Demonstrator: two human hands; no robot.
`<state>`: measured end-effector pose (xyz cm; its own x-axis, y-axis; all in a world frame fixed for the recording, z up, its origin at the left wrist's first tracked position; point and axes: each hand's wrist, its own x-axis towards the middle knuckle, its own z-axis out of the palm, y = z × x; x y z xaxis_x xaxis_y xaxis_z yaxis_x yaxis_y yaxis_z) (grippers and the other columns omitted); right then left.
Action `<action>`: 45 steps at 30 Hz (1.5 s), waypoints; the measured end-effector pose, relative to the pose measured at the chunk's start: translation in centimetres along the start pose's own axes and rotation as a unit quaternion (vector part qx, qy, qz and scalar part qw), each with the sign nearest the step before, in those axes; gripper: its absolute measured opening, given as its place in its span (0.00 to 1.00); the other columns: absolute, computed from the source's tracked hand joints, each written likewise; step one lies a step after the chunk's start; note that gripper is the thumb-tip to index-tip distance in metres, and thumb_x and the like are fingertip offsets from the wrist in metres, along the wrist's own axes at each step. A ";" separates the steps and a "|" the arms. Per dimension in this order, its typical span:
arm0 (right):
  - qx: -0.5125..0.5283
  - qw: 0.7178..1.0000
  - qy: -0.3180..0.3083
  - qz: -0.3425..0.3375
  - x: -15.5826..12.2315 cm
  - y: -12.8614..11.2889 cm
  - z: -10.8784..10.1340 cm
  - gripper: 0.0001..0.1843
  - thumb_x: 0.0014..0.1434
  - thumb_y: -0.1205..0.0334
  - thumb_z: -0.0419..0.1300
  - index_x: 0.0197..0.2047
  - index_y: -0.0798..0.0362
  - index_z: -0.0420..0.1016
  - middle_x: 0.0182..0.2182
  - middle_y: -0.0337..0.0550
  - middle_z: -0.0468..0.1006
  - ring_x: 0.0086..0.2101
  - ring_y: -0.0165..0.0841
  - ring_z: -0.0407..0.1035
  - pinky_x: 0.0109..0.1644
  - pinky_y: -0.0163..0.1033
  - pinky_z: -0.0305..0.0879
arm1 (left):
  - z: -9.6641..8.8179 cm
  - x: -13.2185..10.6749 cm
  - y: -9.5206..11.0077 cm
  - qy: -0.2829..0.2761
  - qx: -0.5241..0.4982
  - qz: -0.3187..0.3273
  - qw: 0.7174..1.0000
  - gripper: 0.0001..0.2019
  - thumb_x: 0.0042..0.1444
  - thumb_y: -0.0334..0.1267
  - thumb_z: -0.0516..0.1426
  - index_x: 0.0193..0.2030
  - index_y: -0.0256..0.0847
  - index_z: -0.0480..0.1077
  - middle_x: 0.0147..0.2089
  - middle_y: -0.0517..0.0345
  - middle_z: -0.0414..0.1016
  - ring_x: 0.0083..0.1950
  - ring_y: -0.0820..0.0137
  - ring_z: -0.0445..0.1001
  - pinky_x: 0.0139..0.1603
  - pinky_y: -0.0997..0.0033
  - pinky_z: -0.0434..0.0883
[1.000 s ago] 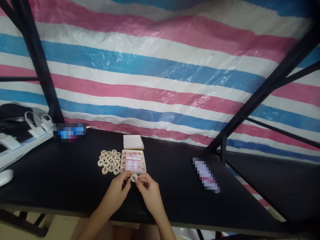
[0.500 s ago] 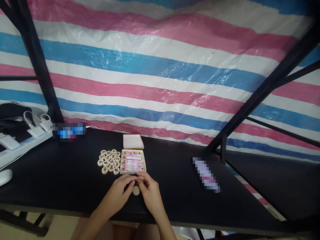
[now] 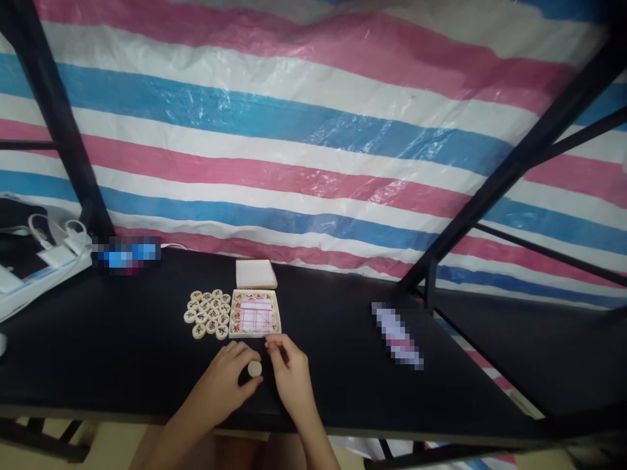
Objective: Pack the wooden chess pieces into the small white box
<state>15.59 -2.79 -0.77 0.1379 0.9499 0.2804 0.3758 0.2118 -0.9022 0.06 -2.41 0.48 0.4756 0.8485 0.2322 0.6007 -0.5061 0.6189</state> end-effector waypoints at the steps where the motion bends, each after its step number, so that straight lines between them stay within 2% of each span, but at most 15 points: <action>1: 0.004 1.000 -0.008 -0.008 0.0 0.0 0.0 0.12 0.59 0.67 0.49 0.36 0.53 0.73 0.32 0.42 0.77 0.34 0.33 0.72 0.39 0.34 0.65 | 0.0 0.2 -0.2 0.011 -0.026 -0.010 1.000 0.07 0.53 0.32 0.56 0.38 0.43 0.71 0.39 0.57 0.73 0.42 0.64 0.70 0.45 0.64 0.67; 6: 0.000 0.991 -0.109 -0.083 -0.2 -0.6 0.1 0.20 0.52 0.74 0.52 0.45 0.50 0.74 0.37 0.41 0.76 0.35 0.31 0.70 0.41 0.34 0.66 | -0.4 0.7 -0.9 0.073 -0.187 -0.081 0.976 0.07 0.58 0.40 0.52 0.35 0.41 0.67 0.31 0.60 0.72 0.33 0.69 0.71 0.36 0.72 0.68; 9: 0.009 0.990 -0.121 -0.072 -0.3 -1.1 0.1 0.12 0.56 0.68 0.55 0.42 0.50 0.75 0.35 0.40 0.77 0.33 0.31 0.70 0.37 0.33 0.65 | -0.8 0.7 -1.0 0.068 -0.243 -0.080 0.964 0.09 0.59 0.41 0.51 0.33 0.41 0.67 0.31 0.60 0.73 0.35 0.69 0.73 0.38 0.73 0.68; 12: 0.027 0.992 -0.114 -0.044 -0.2 -1.4 0.1 0.08 0.59 0.61 0.56 0.37 0.52 0.75 0.32 0.40 0.78 0.32 0.31 0.71 0.36 0.32 0.65 | -0.9 0.7 -0.8 0.055 -0.246 -0.076 0.965 0.09 0.59 0.40 0.51 0.36 0.41 0.71 0.34 0.59 0.76 0.38 0.68 0.74 0.40 0.73 0.68; 18: 0.061 0.996 -0.068 0.011 -0.1 -0.7 0.0 0.12 0.59 0.57 0.56 0.41 0.54 0.74 0.33 0.45 0.79 0.34 0.35 0.73 0.39 0.35 0.67 | -0.6 0.7 -0.6 0.034 -0.239 -0.066 0.968 0.14 0.56 0.36 0.54 0.49 0.43 0.70 0.37 0.59 0.79 0.38 0.68 0.75 0.41 0.72 0.70; 23: 0.062 0.993 -0.104 0.009 -0.2 -0.9 0.0 0.12 0.60 0.56 0.55 0.42 0.53 0.74 0.33 0.44 0.80 0.34 0.34 0.74 0.39 0.34 0.66 | -0.3 0.8 -1.1 0.066 -0.263 -0.068 0.960 0.12 0.57 0.37 0.53 0.46 0.41 0.70 0.39 0.56 0.78 0.41 0.67 0.75 0.44 0.70 0.70; 26: 0.056 0.992 -0.109 0.014 -0.2 -1.2 0.1 0.11 0.59 0.55 0.57 0.37 0.53 0.74 0.30 0.42 0.80 0.31 0.33 0.73 0.35 0.32 0.65 | -0.4 0.7 -1.2 0.091 -0.260 -0.073 0.958 0.07 0.57 0.37 0.52 0.39 0.40 0.70 0.35 0.57 0.76 0.38 0.67 0.75 0.41 0.71 0.70; 28: 0.043 0.994 -0.100 0.019 -0.3 -1.2 0.1 0.12 0.58 0.54 0.58 0.34 0.54 0.73 0.27 0.41 0.79 0.29 0.32 0.72 0.33 0.32 0.64 | -0.5 0.7 -1.0 0.086 -0.253 -0.068 0.961 0.08 0.58 0.37 0.51 0.38 0.40 0.70 0.34 0.57 0.76 0.37 0.68 0.75 0.40 0.72 0.70; 34: -0.004 0.997 -0.082 0.013 -0.3 -1.2 0.2 0.17 0.59 0.51 0.55 0.27 0.55 0.72 0.22 0.39 0.75 0.24 0.30 0.68 0.29 0.31 0.61 | -0.7 0.7 -0.5 0.059 -0.238 -0.052 0.968 0.13 0.56 0.37 0.53 0.48 0.42 0.70 0.41 0.56 0.77 0.40 0.67 0.74 0.44 0.70 0.70; 36: 0.005 0.997 -0.081 0.010 -0.2 -1.3 0.1 0.16 0.60 0.52 0.55 0.29 0.54 0.73 0.23 0.40 0.77 0.26 0.31 0.70 0.30 0.31 0.63 | -0.6 0.7 -0.5 0.055 -0.229 -0.050 0.971 0.14 0.57 0.37 0.53 0.49 0.43 0.70 0.42 0.56 0.77 0.40 0.68 0.74 0.44 0.69 0.71; 40: 0.022 0.996 -0.082 -0.008 -0.2 -1.6 0.0 0.12 0.59 0.55 0.57 0.42 0.52 0.75 0.32 0.42 0.80 0.31 0.33 0.73 0.35 0.33 0.66 | -0.3 0.5 -0.8 0.059 -0.245 -0.054 0.966 0.15 0.58 0.37 0.52 0.52 0.44 0.67 0.41 0.57 0.77 0.38 0.69 0.74 0.43 0.69 0.71; 42: 0.019 0.995 -0.098 -0.019 -0.2 -1.7 -0.1 0.11 0.59 0.56 0.56 0.42 0.51 0.75 0.34 0.42 0.80 0.32 0.33 0.73 0.36 0.33 0.66 | -0.2 0.5 -1.0 0.070 -0.263 -0.065 0.960 0.15 0.56 0.36 0.53 0.51 0.43 0.66 0.39 0.57 0.77 0.38 0.68 0.75 0.43 0.69 0.71; 45: 0.024 0.995 -0.097 -0.015 -0.3 -1.7 -0.1 0.11 0.59 0.55 0.56 0.39 0.52 0.76 0.32 0.42 0.79 0.31 0.33 0.72 0.35 0.33 0.66 | -0.1 0.5 -1.2 0.075 -0.279 -0.073 0.955 0.10 0.55 0.36 0.54 0.44 0.41 0.68 0.38 0.56 0.77 0.40 0.67 0.75 0.44 0.68 0.71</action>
<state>15.01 -3.47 0.73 -0.0540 0.9685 0.2432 0.3331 0.2471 -0.9099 -0.47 -1.36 -0.03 0.2914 0.9371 0.1922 0.1979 -0.2557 0.9463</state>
